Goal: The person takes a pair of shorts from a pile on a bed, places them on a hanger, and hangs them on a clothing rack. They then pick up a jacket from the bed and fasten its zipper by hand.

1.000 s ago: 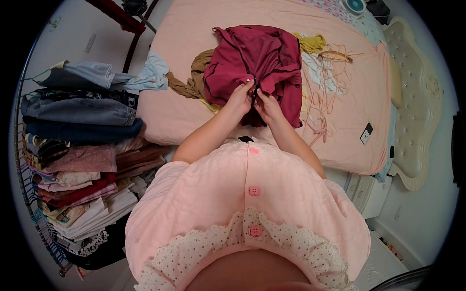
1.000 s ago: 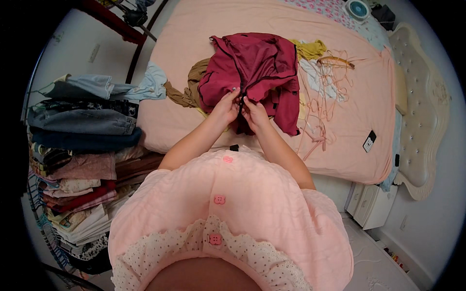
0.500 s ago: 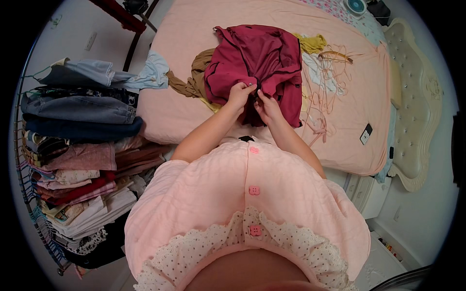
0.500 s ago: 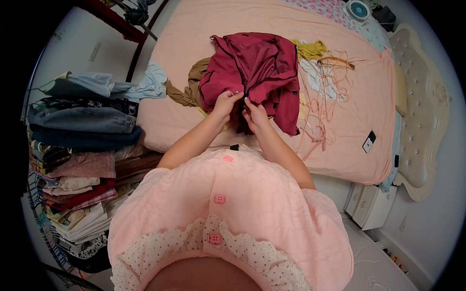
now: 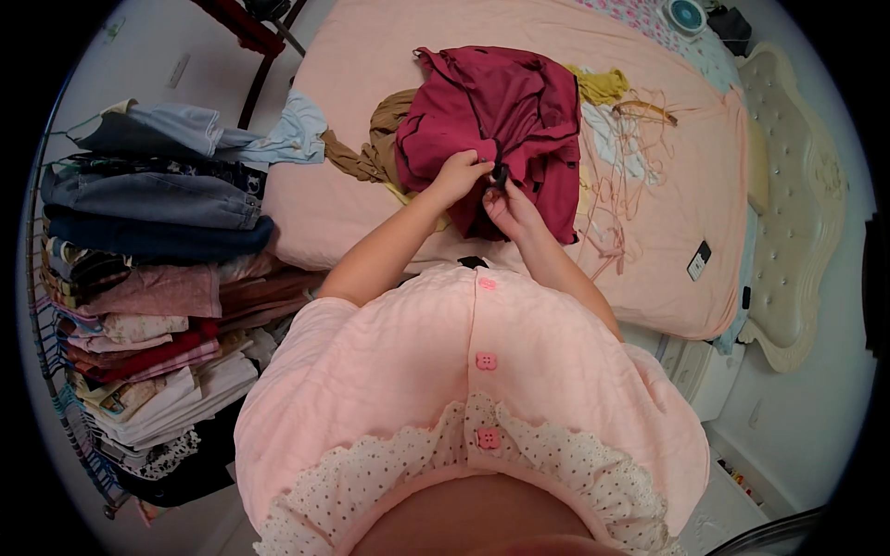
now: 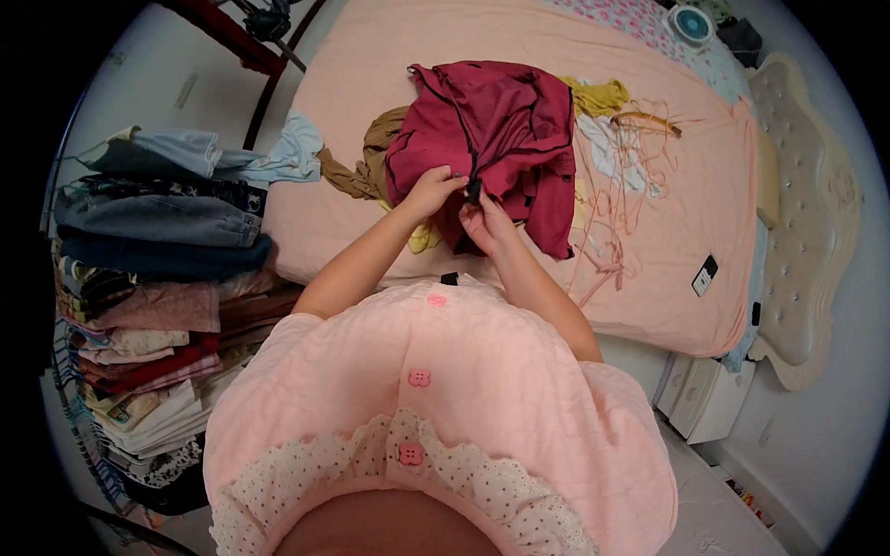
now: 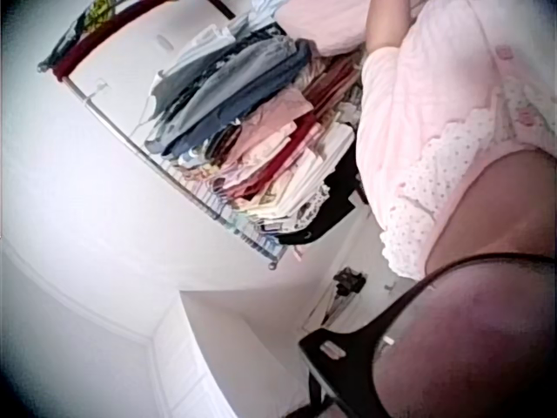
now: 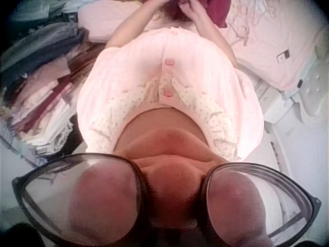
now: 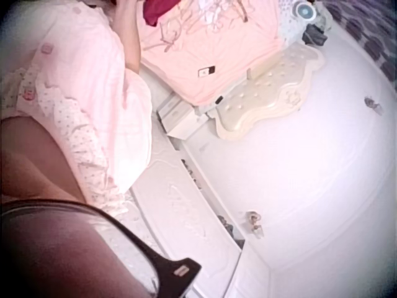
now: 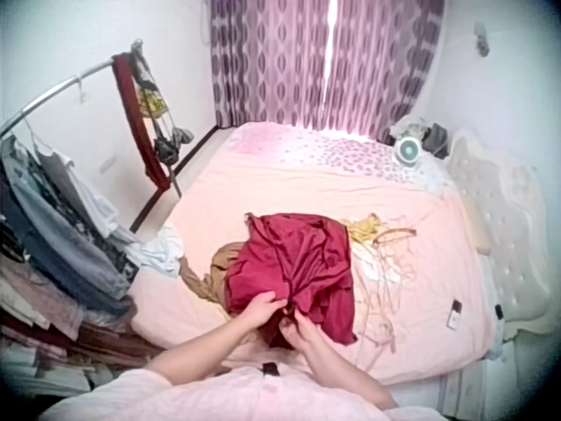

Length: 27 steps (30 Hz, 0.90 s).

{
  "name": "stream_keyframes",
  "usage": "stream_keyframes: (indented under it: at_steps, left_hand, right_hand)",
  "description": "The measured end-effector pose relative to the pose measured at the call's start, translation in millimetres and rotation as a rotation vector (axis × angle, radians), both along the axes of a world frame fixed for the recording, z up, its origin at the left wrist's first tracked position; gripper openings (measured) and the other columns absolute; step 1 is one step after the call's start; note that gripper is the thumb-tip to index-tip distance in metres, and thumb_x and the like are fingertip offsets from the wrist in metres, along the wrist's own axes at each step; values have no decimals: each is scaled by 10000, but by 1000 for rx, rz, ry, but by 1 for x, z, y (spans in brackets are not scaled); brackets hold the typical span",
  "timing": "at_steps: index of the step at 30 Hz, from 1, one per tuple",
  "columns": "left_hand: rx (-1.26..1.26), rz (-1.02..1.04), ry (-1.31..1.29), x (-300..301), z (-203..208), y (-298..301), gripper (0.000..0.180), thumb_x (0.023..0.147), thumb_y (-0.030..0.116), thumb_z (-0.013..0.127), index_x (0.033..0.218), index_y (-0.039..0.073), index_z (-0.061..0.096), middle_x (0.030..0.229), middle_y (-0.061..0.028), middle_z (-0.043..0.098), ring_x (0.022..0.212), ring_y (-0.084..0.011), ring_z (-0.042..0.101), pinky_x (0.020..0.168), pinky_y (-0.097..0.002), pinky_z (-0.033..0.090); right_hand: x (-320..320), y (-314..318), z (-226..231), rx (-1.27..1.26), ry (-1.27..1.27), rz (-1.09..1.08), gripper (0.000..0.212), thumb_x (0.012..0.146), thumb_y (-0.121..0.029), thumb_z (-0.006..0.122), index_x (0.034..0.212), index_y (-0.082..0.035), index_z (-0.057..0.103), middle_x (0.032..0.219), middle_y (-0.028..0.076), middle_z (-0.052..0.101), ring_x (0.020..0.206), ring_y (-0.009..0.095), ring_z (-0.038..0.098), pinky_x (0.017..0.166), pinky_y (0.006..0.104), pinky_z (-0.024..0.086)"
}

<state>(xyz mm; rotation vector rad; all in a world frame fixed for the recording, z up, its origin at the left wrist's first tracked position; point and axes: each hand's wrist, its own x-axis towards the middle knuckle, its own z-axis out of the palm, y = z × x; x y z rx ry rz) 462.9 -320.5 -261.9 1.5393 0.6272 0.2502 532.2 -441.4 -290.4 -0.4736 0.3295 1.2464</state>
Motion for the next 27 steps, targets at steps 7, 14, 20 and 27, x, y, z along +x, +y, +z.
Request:
stream_keyframes:
  at_steps: [7,14,20,27]
  left_hand:
    - [119,-39,107,-7,-13,4,193,777,178,539,676,20,494,630,-27,512,585,-98,457,552,-234,367]
    - [212,-45,133,-11,-27,-3,199,786,185,529,678,22,491,636,-30,505,591,-96,451,543,-239,364]
    - [29,-50,20,-16,-27,-7,175,795,173,521,701,28,490,646,-15,500,605,-96,452,565,-234,367]
    - [110,33,-3,-24,-15,3,249,767,218,536,661,-6,503,616,-98,539,578,-167,506,554,-293,386]
  right_hand:
    - [3,-4,9,-151,-221,185,111,807,-126,545,882,-46,530,772,23,559,646,90,512,640,226,467]
    - [-2,-4,-8,-91,-141,67,95,830,-108,502,861,-20,518,752,49,556,612,89,499,560,200,438]
    - [-6,-3,-5,-107,-109,60,79,820,-109,518,870,-51,501,747,28,539,607,96,483,566,217,440]
    - [13,-4,30,-330,-394,577,190,816,-256,529,760,-75,536,709,7,528,621,83,483,582,215,418]
